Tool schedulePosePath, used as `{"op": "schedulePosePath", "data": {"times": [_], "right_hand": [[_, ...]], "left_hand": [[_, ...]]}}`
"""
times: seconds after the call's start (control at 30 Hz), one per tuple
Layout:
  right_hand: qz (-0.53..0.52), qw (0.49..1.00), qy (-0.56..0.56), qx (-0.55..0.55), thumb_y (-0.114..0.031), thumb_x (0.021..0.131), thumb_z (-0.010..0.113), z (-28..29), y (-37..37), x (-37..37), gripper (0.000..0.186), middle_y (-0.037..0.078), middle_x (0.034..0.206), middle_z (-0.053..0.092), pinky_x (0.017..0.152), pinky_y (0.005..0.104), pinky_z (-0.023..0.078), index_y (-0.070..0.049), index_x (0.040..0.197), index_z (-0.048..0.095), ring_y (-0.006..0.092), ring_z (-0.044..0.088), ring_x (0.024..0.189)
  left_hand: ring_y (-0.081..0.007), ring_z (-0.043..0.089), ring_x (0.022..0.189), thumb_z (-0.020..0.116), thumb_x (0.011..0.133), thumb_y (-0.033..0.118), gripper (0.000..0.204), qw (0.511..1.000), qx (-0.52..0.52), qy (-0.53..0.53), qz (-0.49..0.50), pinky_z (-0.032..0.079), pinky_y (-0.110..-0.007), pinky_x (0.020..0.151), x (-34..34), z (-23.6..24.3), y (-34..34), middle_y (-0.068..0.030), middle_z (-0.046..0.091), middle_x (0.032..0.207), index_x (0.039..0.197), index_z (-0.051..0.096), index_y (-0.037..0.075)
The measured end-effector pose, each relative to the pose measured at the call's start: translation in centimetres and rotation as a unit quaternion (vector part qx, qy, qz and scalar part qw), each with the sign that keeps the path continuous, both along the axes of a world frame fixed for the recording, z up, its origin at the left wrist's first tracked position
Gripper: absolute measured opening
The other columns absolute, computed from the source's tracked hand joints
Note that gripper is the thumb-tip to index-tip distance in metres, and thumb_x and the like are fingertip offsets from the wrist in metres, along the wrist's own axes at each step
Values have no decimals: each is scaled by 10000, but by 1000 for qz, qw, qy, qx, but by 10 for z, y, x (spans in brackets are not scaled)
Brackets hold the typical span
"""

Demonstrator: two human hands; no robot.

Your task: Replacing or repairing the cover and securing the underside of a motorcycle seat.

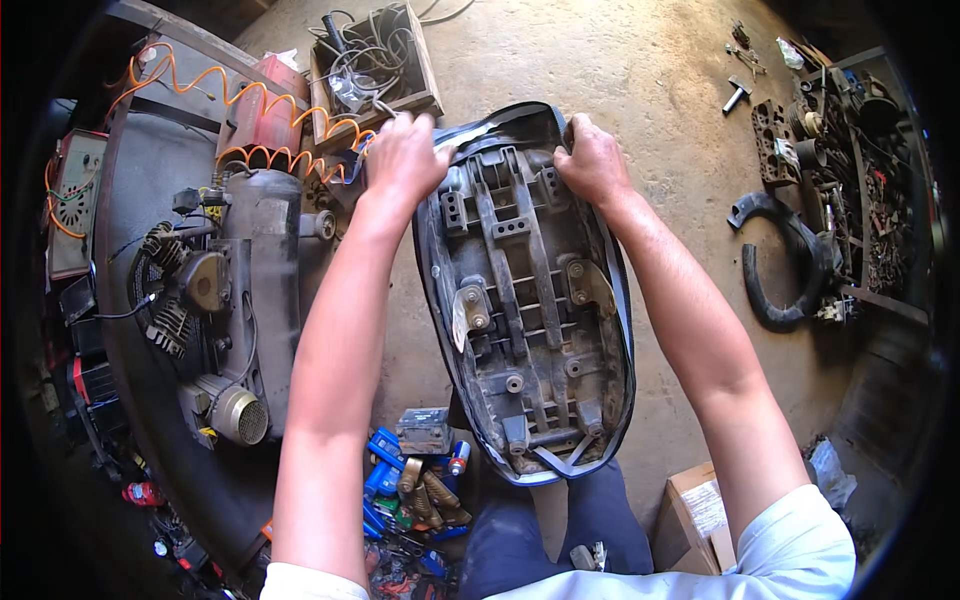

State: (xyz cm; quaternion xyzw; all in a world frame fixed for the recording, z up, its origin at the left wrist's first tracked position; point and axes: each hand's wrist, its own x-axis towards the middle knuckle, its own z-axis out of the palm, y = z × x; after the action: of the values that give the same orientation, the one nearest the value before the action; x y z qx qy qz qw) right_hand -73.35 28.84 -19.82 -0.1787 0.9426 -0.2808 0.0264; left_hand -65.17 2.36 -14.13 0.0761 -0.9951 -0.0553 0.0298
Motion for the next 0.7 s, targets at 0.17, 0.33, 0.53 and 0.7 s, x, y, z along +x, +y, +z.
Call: {"op": "schedulePosePath", "data": {"times": [0.17,0.33,0.53,0.7], "right_hand": [[-44,999,-7,-4,-250,933,732,-1,-3,11,330,274,1012,730,857,548,550,-22,1129,595,482,699,984],[4,999,-40,6,-412,975,710,6,14,14,412,308,964,727,816,585,555,-5,979,643,509,701,970],[-11,919,-202,-338,-268,1039,714,-28,31,-4,317,-12,704,588,596,320,431,2,880,663,74,446,710],[-22,946,-162,-281,-227,1021,709,-12,39,-1,338,-6,666,565,548,330,400,6,786,642,66,454,669]], "left_hand": [[-396,666,1137,780,904,401,377,980,132,-75,-131,535,-485,989,-53,-26,56,-202,716,1115,1037,745,50],[-388,486,1446,747,888,546,832,966,122,12,-230,292,-516,1271,5,-62,120,-308,551,1464,1360,571,-116],[-404,465,1467,676,906,653,938,969,100,9,-226,268,-524,1278,4,-59,128,-319,530,1503,1416,521,-119],[-406,490,1448,649,926,645,920,970,73,-11,-231,285,-518,1268,1,-60,136,-311,540,1499,1444,505,-102]]}}
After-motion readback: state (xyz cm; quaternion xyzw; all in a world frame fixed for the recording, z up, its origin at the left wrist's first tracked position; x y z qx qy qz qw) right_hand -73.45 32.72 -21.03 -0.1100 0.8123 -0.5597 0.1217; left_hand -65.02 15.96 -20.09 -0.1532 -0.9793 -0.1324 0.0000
